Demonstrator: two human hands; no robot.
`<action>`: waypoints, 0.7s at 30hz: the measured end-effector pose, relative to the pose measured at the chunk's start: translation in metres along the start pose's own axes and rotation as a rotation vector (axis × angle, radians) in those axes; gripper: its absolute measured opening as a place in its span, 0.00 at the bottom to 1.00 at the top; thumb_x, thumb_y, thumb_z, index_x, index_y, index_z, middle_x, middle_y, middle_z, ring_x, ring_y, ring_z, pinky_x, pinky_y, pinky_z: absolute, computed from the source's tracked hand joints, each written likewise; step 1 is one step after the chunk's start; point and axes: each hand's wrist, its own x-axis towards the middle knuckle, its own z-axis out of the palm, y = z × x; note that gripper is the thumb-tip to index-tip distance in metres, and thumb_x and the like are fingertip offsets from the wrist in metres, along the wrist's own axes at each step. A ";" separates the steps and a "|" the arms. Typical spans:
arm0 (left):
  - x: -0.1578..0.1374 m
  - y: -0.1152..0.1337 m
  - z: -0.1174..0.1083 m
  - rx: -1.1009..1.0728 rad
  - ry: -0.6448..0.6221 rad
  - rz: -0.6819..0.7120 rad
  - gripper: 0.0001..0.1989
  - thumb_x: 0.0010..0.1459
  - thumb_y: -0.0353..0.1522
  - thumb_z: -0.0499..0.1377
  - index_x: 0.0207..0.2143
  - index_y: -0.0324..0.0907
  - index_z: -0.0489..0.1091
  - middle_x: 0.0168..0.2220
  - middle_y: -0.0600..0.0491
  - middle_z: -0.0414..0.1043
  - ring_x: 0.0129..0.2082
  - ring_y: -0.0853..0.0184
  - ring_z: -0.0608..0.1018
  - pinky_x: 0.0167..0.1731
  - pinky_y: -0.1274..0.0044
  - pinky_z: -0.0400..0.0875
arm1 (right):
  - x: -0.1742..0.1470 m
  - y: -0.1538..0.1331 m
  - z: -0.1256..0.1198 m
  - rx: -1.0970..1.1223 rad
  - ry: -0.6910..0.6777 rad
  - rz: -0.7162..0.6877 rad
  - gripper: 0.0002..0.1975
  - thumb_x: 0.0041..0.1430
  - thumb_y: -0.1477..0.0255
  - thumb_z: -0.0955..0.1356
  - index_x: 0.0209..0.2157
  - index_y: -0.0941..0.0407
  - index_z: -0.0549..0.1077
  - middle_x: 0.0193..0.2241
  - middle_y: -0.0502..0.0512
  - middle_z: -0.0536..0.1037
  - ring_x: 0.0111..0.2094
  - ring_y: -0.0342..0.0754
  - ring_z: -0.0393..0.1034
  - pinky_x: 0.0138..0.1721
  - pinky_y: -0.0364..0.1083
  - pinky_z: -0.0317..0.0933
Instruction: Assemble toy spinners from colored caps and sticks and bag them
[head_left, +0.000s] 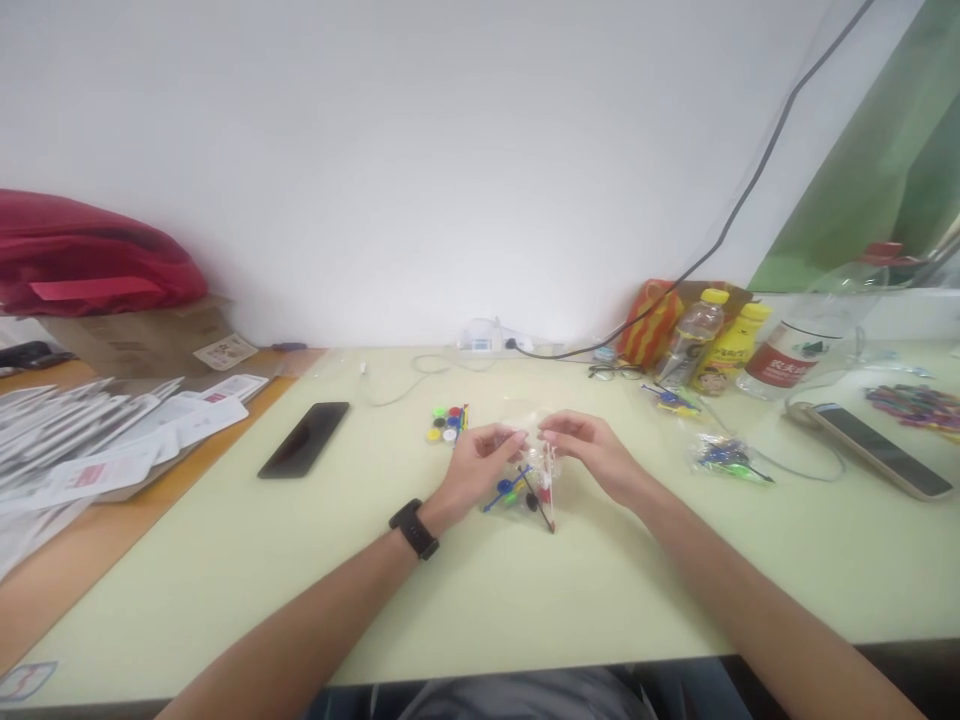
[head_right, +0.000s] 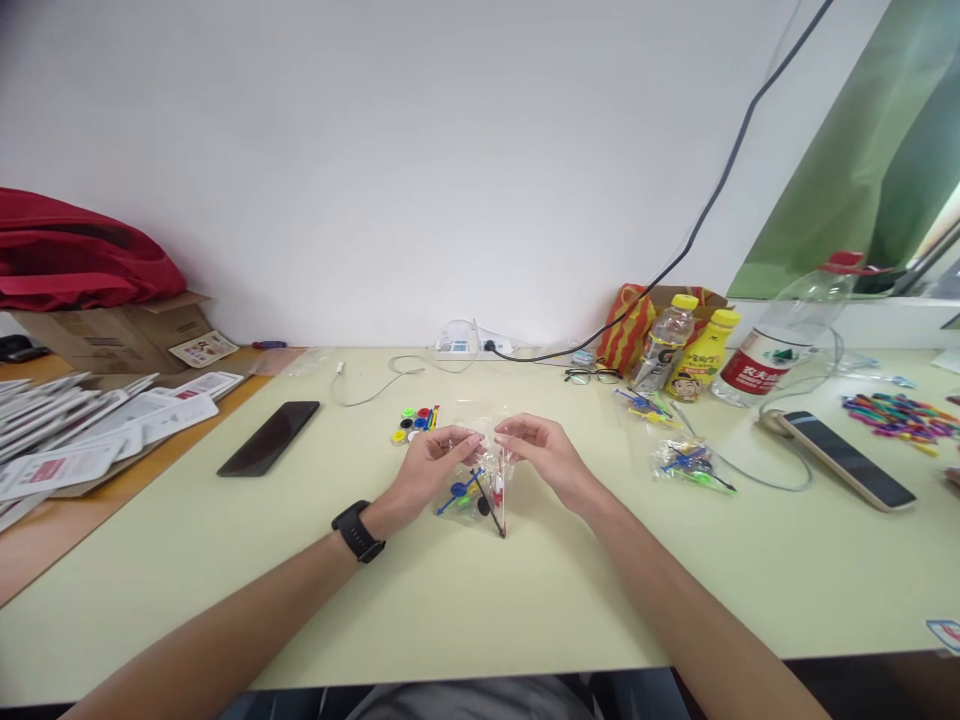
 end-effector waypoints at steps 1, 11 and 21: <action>0.000 0.000 0.000 -0.002 0.024 -0.006 0.14 0.57 0.42 0.68 0.36 0.39 0.81 0.32 0.50 0.80 0.32 0.66 0.79 0.36 0.75 0.74 | 0.000 0.000 -0.001 0.003 0.001 0.002 0.17 0.51 0.61 0.78 0.39 0.56 0.80 0.35 0.54 0.80 0.38 0.49 0.73 0.40 0.48 0.67; -0.004 -0.005 0.004 -0.022 0.069 -0.004 0.14 0.57 0.42 0.68 0.34 0.39 0.79 0.29 0.51 0.78 0.30 0.68 0.76 0.33 0.77 0.72 | 0.000 0.000 -0.002 0.028 -0.057 -0.017 0.14 0.54 0.65 0.76 0.41 0.55 0.79 0.36 0.53 0.80 0.38 0.48 0.73 0.43 0.49 0.66; -0.008 -0.001 0.009 -0.015 0.072 -0.004 0.14 0.59 0.43 0.66 0.35 0.39 0.79 0.31 0.50 0.78 0.31 0.67 0.76 0.34 0.76 0.72 | -0.003 -0.003 0.001 0.069 -0.050 -0.009 0.15 0.52 0.67 0.76 0.42 0.54 0.78 0.34 0.53 0.78 0.38 0.48 0.72 0.43 0.48 0.65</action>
